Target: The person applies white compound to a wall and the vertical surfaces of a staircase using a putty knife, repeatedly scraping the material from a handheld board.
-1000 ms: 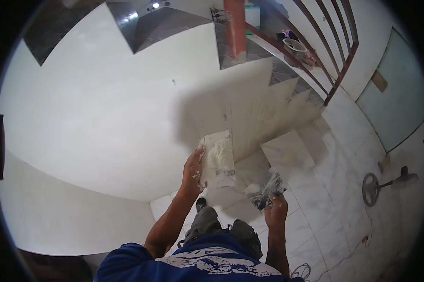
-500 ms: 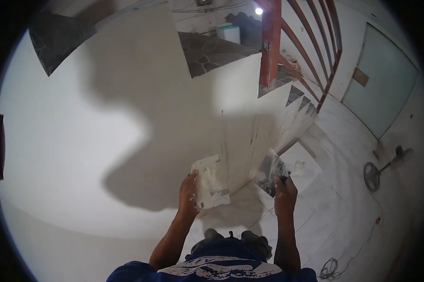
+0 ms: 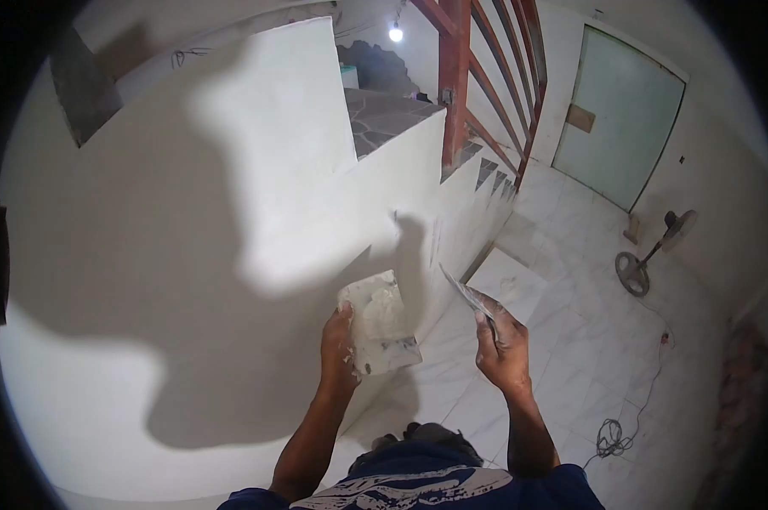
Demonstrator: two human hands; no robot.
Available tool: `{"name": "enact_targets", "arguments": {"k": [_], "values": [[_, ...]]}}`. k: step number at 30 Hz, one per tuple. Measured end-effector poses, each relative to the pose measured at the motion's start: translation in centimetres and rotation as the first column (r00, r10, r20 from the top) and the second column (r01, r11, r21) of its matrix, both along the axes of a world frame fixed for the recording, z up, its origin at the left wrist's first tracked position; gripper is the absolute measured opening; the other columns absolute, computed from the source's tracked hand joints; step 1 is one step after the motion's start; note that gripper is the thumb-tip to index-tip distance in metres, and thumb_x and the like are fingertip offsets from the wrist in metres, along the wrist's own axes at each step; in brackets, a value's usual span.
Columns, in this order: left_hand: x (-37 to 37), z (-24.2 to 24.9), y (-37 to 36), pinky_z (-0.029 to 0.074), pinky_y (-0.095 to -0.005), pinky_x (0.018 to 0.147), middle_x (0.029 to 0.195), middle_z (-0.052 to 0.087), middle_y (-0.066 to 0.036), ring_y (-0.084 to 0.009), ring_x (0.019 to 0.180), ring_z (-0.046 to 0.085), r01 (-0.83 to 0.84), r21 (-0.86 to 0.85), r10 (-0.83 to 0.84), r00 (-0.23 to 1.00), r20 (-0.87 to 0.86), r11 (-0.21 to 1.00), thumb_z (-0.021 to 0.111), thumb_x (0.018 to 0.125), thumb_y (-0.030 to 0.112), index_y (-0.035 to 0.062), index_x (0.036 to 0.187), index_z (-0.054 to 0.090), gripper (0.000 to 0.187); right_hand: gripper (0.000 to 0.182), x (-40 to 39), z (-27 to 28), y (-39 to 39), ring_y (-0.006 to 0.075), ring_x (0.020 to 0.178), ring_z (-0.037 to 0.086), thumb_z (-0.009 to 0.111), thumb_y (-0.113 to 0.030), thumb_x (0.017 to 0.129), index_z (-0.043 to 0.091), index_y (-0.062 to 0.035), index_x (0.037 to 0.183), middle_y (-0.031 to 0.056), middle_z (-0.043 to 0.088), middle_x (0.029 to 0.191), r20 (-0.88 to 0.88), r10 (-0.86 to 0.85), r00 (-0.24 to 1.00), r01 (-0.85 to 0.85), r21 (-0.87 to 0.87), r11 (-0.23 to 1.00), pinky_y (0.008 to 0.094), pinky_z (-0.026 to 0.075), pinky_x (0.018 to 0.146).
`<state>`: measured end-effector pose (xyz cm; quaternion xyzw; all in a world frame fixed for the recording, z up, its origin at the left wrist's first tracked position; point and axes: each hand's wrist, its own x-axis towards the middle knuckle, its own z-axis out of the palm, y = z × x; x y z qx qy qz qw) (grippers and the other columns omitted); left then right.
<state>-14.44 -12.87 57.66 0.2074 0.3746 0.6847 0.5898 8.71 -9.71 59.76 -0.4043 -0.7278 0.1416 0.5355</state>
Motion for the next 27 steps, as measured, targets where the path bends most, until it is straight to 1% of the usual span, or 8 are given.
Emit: {"name": "enact_targets", "arguments": {"k": [4,8,13,18,21,22,25,27], "values": [[0.1,-0.5,0.0,0.055,-0.0388,0.085,0.113,0.061,-0.014,-0.0227,0.098,0.065,-0.022,-0.091,0.021,1.000,-0.013,0.996,0.044,0.104,0.034,-0.0022,0.130,0.048,0.045,0.025,0.0,3.5,2.0,0.0124,0.061,0.054,0.053,-0.004,0.097,0.061,0.0037,0.120,0.0076,0.061,0.076,0.064,-0.027,0.998,0.030,-0.050,0.998,0.0259,0.045,0.060],[-0.9,-3.2,-1.3,0.054,-0.0390,0.086,0.114,0.061,-0.014,-0.0230,0.098,0.064,-0.057,-0.090,0.054,0.998,-0.045,0.994,0.044,0.104,0.035,-0.0022,0.131,0.048,0.046,0.024,-3.3,6.8,4.7,0.0145,0.060,0.053,0.054,-0.007,0.096,0.061,0.0047,0.115,0.0093,0.059,0.071,-0.024,0.006,1.000,-0.004,0.090,0.996,0.0280,0.045,0.059],[-1.6,-4.2,-1.3,0.054,-0.0388,0.086,0.114,0.061,-0.014,-0.0229,0.098,0.065,-0.044,-0.129,0.041,0.999,-0.026,0.991,0.044,0.104,0.033,-0.0019,0.131,0.048,0.045,0.014,-7.6,11.9,9.4,0.0342,0.060,0.056,0.057,-0.007,0.092,0.058,0.0036,0.100,0.0182,0.060,0.072,-0.065,-0.017,0.998,0.032,0.241,0.970,0.0368,0.047,0.060],[-2.6,-6.1,-0.3,0.055,-0.0393,0.084,0.112,0.061,-0.014,-0.0236,0.096,0.066,0.029,-0.161,-0.025,0.999,0.024,0.987,0.043,0.104,0.031,-0.0024,0.130,0.048,0.043,0.019,-12.5,14.6,14.8,0.0266,0.064,0.062,0.059,-0.007,0.091,0.062,0.0031,0.107,0.0184,0.062,0.080,-0.044,-0.125,0.991,0.126,0.600,0.790,0.0359,0.051,0.063],[-2.9,-6.5,-0.1,0.056,-0.0395,0.082,0.110,0.062,-0.014,-0.0240,0.093,0.066,0.084,-0.145,-0.083,0.996,0.010,0.986,0.043,0.104,0.031,-0.0026,0.129,0.049,0.042,0.031,-13.8,15.2,15.1,0.0310,0.072,0.067,0.058,-0.004,0.090,0.062,0.0017,0.120,0.0197,0.065,0.088,0.061,-0.177,0.982,0.102,0.617,0.780,0.0379,0.054,0.069],[-3.1,-6.6,0.1,0.056,-0.0395,0.082,0.109,0.062,-0.014,-0.0238,0.093,0.066,0.086,-0.155,-0.087,0.996,0.000,0.984,0.043,0.104,0.031,-0.0026,0.128,0.050,0.042,0.046,-14.3,14.9,16.1,0.0273,0.079,0.063,0.063,0.003,0.076,0.062,-0.0018,0.122,0.0094,0.063,0.083,0.034,-0.208,0.977,0.139,0.638,0.757,0.0400,0.049,0.071],[-3.6,-7.6,0.7,0.056,-0.0393,0.082,0.107,0.063,-0.014,-0.0232,0.092,0.066,0.123,-0.167,-0.129,0.991,-0.022,0.978,0.045,0.103,0.031,-0.0028,0.127,0.050,0.042,0.044,-14.9,14.3,17.4,0.0276,0.080,0.063,0.063,0.002,0.077,0.063,-0.0023,0.121,0.0091,0.064,0.087,0.023,-0.281,0.959,0.190,0.684,0.704,0.0403,0.051,0.073],[-3.9,-8.2,0.8,0.056,-0.0390,0.082,0.107,0.063,-0.014,-0.0226,0.093,0.066,0.149,-0.129,-0.155,0.987,-0.034,0.980,0.046,0.103,0.032,-0.0031,0.127,0.050,0.043,0.034,-15.5,13.9,17.6,0.0313,0.083,0.066,0.058,0.003,0.087,0.061,0.0015,0.121,0.0171,0.066,0.105,0.000,-0.304,0.953,0.215,0.710,0.671,0.0379,0.054,0.073]]}}
